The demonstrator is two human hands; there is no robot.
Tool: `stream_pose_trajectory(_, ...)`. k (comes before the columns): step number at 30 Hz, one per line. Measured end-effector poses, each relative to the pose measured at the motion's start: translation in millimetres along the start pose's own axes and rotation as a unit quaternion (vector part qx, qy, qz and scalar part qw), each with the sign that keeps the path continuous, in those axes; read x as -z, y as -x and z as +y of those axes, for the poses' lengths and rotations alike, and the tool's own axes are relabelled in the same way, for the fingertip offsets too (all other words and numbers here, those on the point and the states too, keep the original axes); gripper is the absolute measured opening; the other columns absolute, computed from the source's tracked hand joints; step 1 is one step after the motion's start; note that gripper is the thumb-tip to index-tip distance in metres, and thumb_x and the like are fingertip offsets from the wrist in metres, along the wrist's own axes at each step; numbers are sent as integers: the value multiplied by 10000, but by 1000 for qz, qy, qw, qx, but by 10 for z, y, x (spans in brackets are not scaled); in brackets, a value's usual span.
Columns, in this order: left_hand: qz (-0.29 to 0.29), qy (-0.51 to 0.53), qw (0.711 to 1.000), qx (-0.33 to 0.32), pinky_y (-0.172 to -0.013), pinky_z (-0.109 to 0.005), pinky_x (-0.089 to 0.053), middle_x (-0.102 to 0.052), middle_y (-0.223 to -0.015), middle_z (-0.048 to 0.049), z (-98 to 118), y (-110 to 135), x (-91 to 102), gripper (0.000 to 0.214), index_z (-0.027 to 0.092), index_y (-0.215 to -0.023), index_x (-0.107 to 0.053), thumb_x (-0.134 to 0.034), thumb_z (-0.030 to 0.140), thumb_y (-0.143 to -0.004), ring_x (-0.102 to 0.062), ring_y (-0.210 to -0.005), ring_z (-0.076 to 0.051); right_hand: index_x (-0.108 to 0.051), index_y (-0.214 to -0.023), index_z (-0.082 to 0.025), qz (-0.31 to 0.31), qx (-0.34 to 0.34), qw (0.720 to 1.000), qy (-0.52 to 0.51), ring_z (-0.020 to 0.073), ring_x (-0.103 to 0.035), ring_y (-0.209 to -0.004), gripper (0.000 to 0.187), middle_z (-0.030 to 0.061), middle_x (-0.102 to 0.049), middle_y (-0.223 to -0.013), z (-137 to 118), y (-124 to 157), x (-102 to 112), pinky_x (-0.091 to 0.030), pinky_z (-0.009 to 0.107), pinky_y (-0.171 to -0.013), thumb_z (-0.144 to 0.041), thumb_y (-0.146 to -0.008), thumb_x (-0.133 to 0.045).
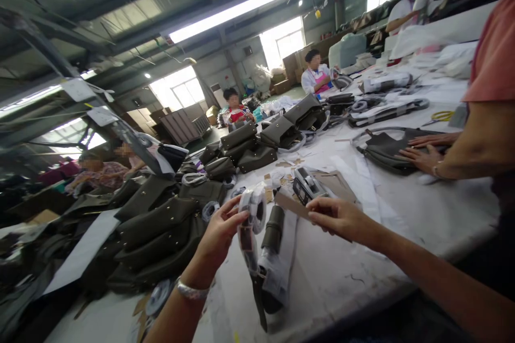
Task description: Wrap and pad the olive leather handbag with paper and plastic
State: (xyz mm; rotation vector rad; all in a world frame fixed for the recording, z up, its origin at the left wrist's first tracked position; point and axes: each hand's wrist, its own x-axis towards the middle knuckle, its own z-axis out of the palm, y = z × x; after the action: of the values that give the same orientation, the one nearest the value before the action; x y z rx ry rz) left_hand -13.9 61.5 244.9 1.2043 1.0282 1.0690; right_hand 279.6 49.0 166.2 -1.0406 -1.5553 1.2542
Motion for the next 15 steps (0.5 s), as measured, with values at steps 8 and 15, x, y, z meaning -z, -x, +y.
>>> stream_pose_trajectory(8,-15,-51,998,-16,-888,-333,-518,-730,-1149,-126,-29,87,-104,567,198,-1255,-642,-824,328,-734,-680,-1045,-268,-779,-904,-201,-4,81,988,134,179,-635,-728,280,19,-736,-792,-222,-143,-349,-452,258,-638,-433,-853,-633)
stream_pose_trajectory(15,-30,-95,995,-25,-944,-364,-528,-744,-1124,-107,-19,73,-267,598,205,-1251,-645,-836,381,-712,-673,-1087,-285,-797,-875,-158,-38,87,995,36,146,-600,-680,366,-4,-705,-721,-260,-496,-574,-433,226,-606,-501,-763,-733)
